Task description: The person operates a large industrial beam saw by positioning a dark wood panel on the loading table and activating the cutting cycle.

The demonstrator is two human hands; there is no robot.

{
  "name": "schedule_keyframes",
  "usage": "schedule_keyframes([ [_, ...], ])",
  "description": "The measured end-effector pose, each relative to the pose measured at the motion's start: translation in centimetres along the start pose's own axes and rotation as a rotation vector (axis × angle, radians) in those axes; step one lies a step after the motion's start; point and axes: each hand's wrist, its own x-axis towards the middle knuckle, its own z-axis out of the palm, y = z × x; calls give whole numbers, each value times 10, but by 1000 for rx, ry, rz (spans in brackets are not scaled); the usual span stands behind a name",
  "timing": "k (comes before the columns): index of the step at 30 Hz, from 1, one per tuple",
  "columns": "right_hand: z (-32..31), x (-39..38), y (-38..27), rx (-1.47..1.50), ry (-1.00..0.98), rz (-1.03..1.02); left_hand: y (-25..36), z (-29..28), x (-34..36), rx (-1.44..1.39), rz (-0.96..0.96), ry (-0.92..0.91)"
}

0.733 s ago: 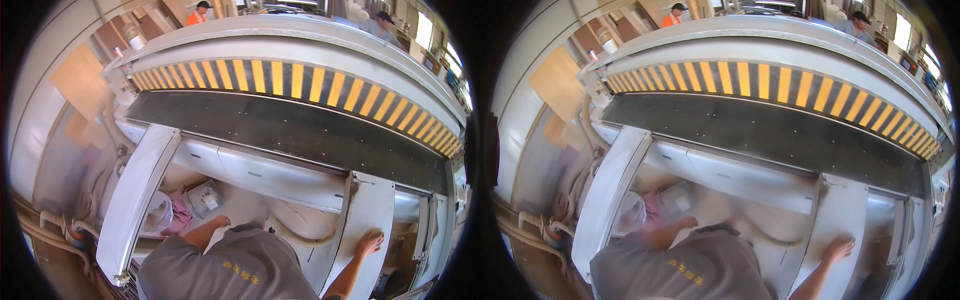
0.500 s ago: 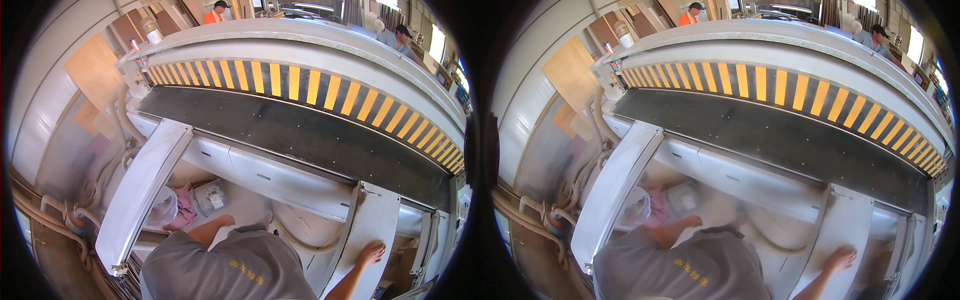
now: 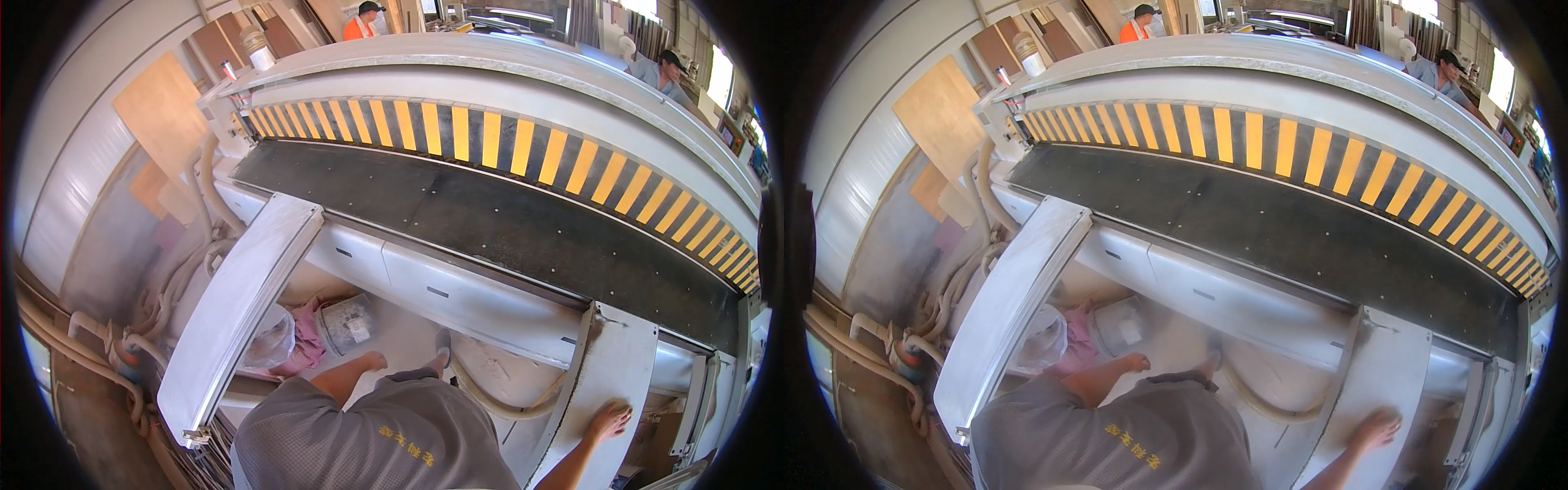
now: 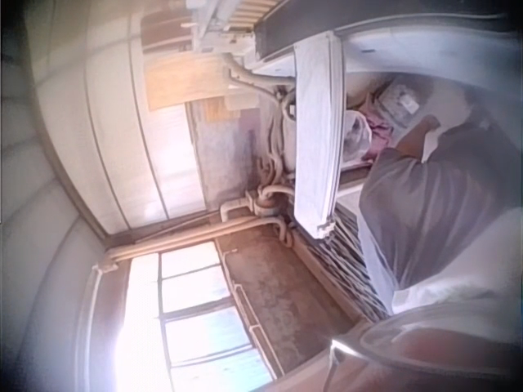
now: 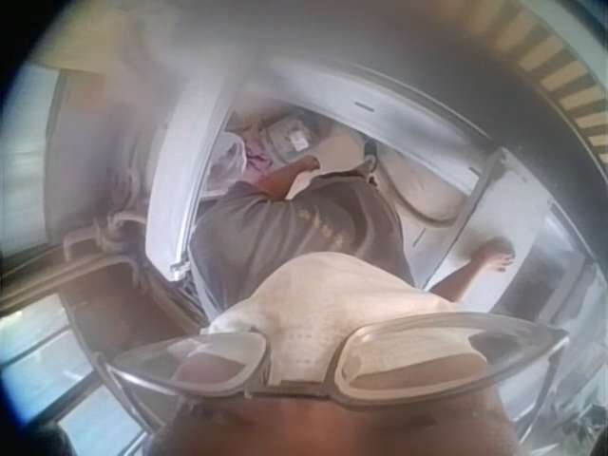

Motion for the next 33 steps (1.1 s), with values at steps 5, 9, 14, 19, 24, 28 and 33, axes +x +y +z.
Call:
schedule_keyframes([
  [5, -7, -2, -7, 4, -1, -23, -9, 8, 0, 11, 1, 40],
  [9, -8, -2, -6, 6, 11, -35, -2, 8, -6, -51, -35, 27],
  [14, -1, 1, 0, 10, 17, -13, 0, 7, -7, 25, -21, 28],
  [19, -5, -3, -4, 11, 17, -35, -15, 12, -1, 220, 146, 11],
  [24, -16, -4, -8, 10, 2, -41, -9, 18, -6, 88, 138, -9],
  [28, -9, -4, -3, 11, 19, -24, -14, 19, 2, 196, 189, -2],
  [33, -17, -6, -7, 1, 6, -46, -1, 10, -14, 166, 108, -90],
])
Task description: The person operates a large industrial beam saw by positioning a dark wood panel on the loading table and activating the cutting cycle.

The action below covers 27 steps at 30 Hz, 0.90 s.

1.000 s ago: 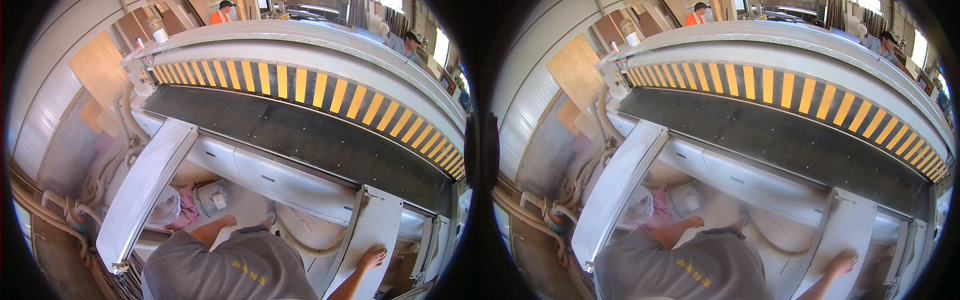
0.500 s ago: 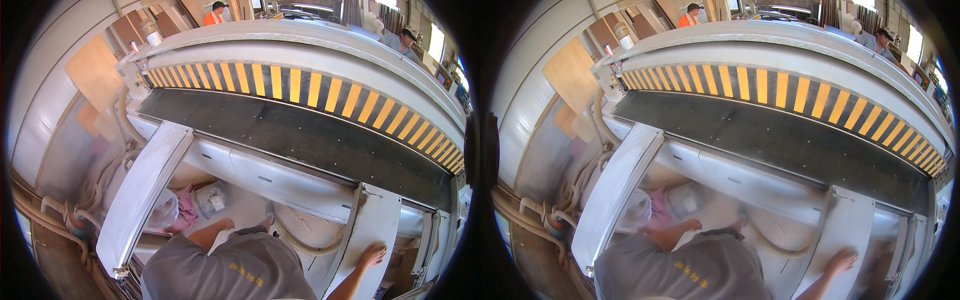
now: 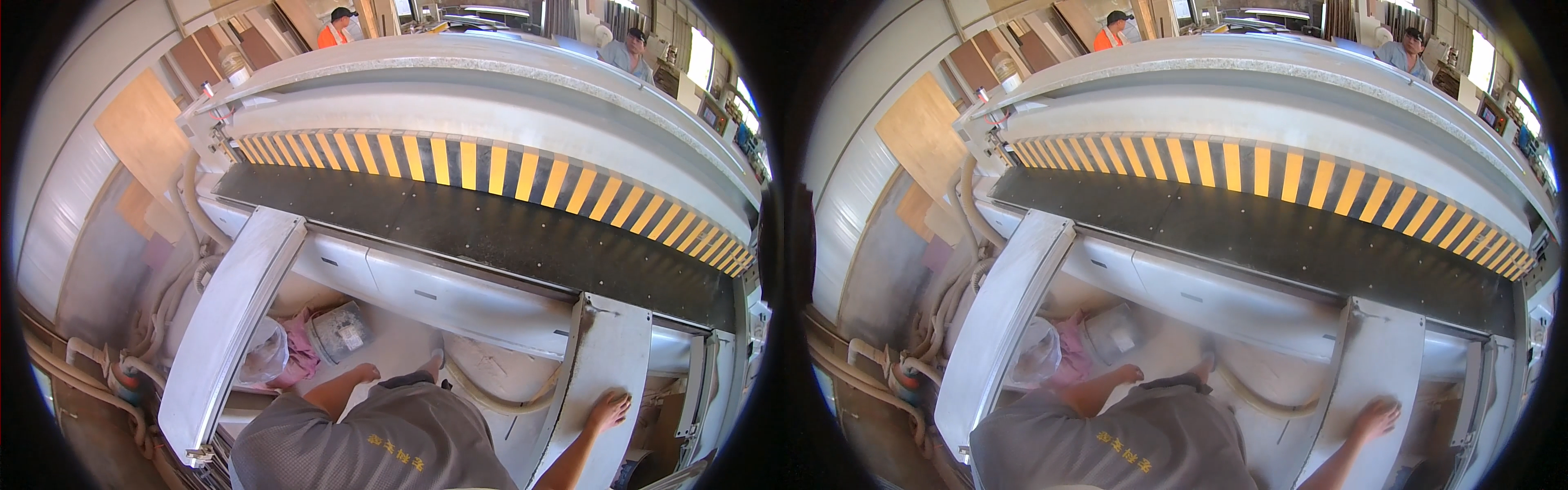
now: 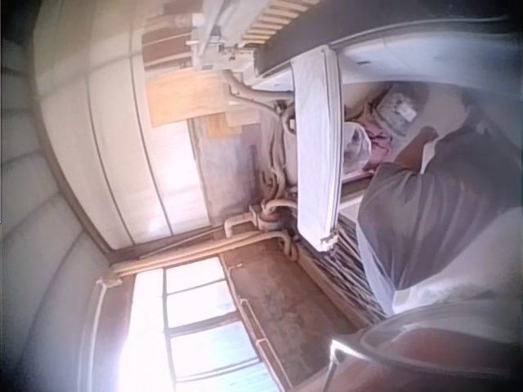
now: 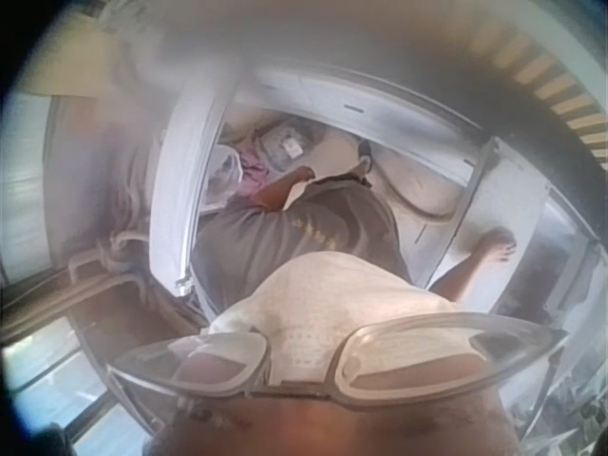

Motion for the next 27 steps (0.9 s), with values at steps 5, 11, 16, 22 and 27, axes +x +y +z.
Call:
schedule_keyframes([
  [5, 0, 1, -1, -3, 4, 8, -8, 9, 4, 70, 70, 62],
  [11, 4, 4, 1, -10, 7, 17, -21, 17, 19, 52, 142, 80],
  [16, 7, 2, 2, -8, -10, 35, -34, 19, 25, 130, 221, 105],
  [22, 4, 4, 2, -13, -6, 37, -15, 15, 14, -137, -73, 61],
  [27, 5, 4, 1, 1, 2, 29, -5, 12, 11, -161, -109, 57],
])
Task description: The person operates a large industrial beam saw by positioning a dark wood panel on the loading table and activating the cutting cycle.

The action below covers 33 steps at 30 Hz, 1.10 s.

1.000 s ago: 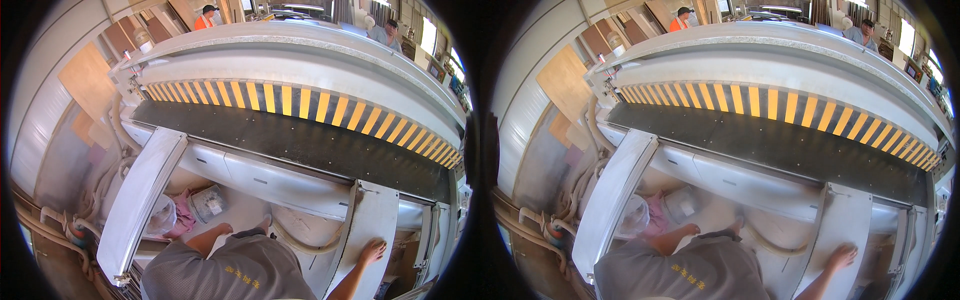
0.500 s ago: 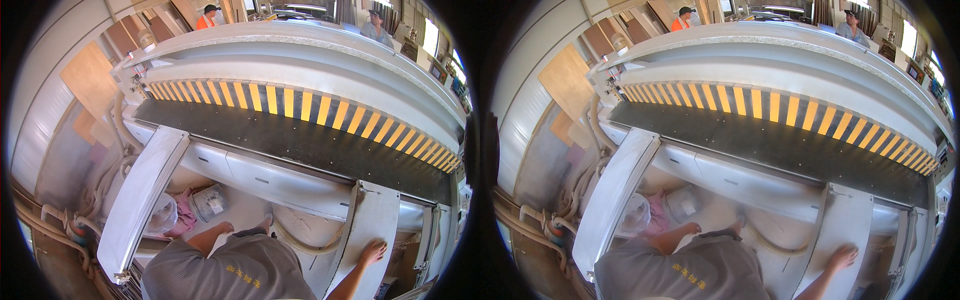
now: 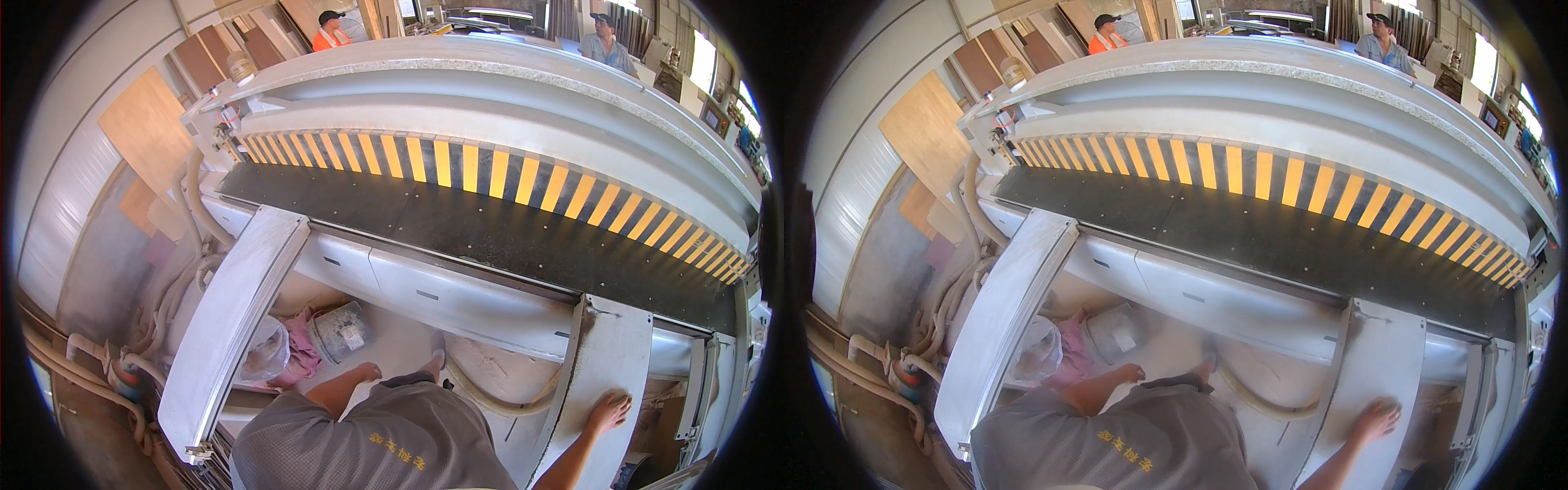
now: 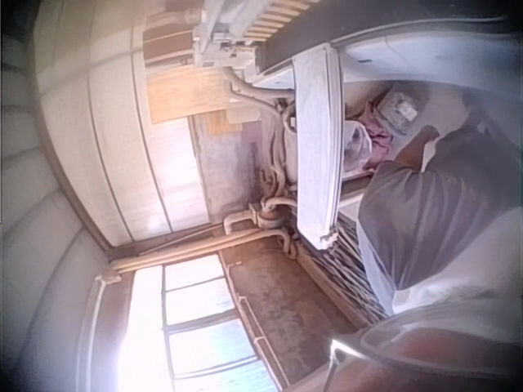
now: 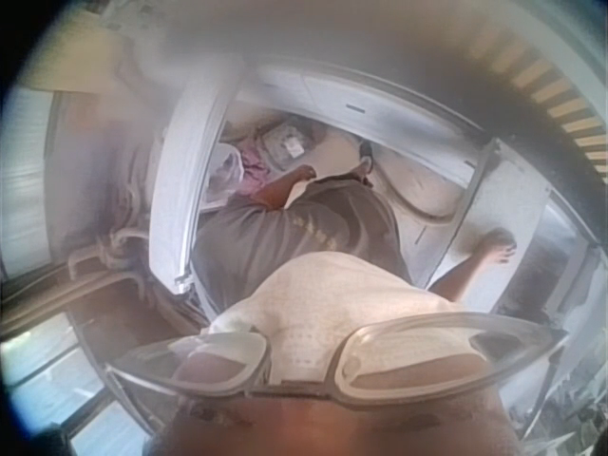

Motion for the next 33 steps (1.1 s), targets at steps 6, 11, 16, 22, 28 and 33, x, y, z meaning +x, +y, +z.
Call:
schedule_keyframes([
  [6, -3, -2, -2, 8, -21, 7, 5, -4, -8, -19, -18, 20],
  [11, 4, 0, 2, -8, -27, 13, 3, -4, -5, 22, 10, 5],
  [16, 9, 3, 4, -2, -22, 6, 9, -7, -11, 33, 14, -6],
  [22, 11, 3, 3, 10, -7, 4, 18, -9, -18, 22, 1, 6],
  [28, 3, 1, 1, 8, -11, -2, 15, -7, -18, 10, 15, 42],
  [33, 4, 0, -1, -3, -5, 2, 15, -6, -19, 2, 32, 36],
])
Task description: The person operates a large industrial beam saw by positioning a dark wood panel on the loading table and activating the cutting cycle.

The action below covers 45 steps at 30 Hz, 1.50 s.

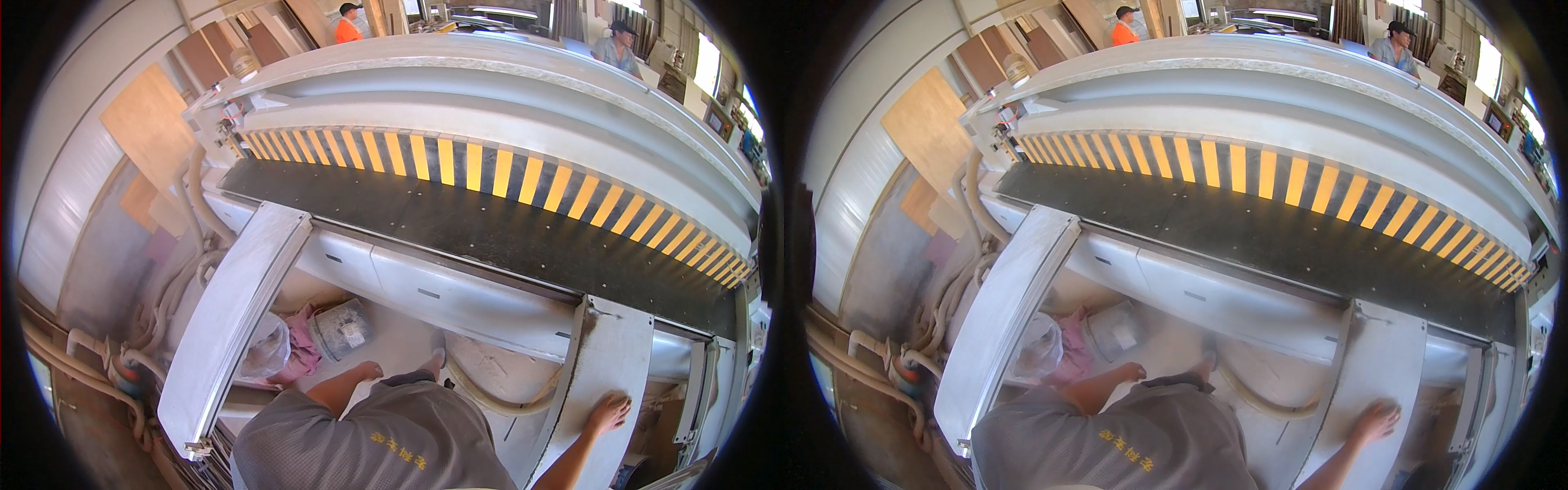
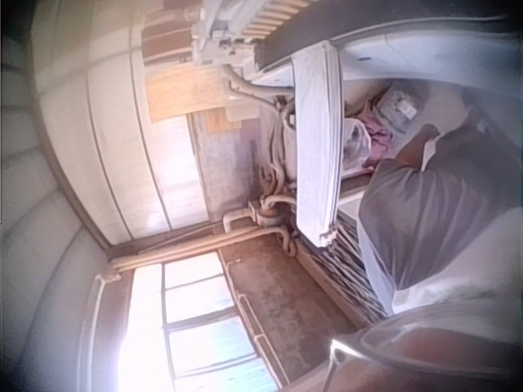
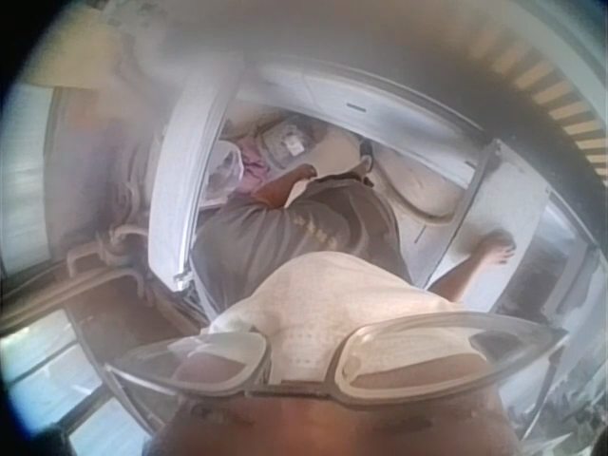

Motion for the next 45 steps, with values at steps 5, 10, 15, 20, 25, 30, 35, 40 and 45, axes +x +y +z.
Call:
schedule_keyframes([
  [5, 1, -1, 2, -2, 2, 2, -1, -1, -1, -11, 36, 21],
  [10, -5, -1, 0, -32, -25, -5, 11, -7, -9, 11, 4, 7],
  [15, -4, -1, 1, -33, -22, -3, 13, -8, -9, 30, -8, -3],
  [20, 1, 0, 3, -13, -10, -16, 8, -6, -6, 45, 4, 7],
  [25, 1, 0, 2, -17, -25, -5, 9, -5, -6, 35, 0, 9],
  [30, 10, 5, 7, -10, -25, -11, 2, -3, 2, 97, 62, -3],
  [35, 9, 5, 6, -12, -26, -19, -4, 0, 9, 59, 51, 22],
  [40, 6, 5, 4, -6, -25, -14, -14, 6, 20, 12, 13, 33],
  [45, 9, 5, 7, 9, -18, -4, -21, 7, 29, 118, 143, 37],
])
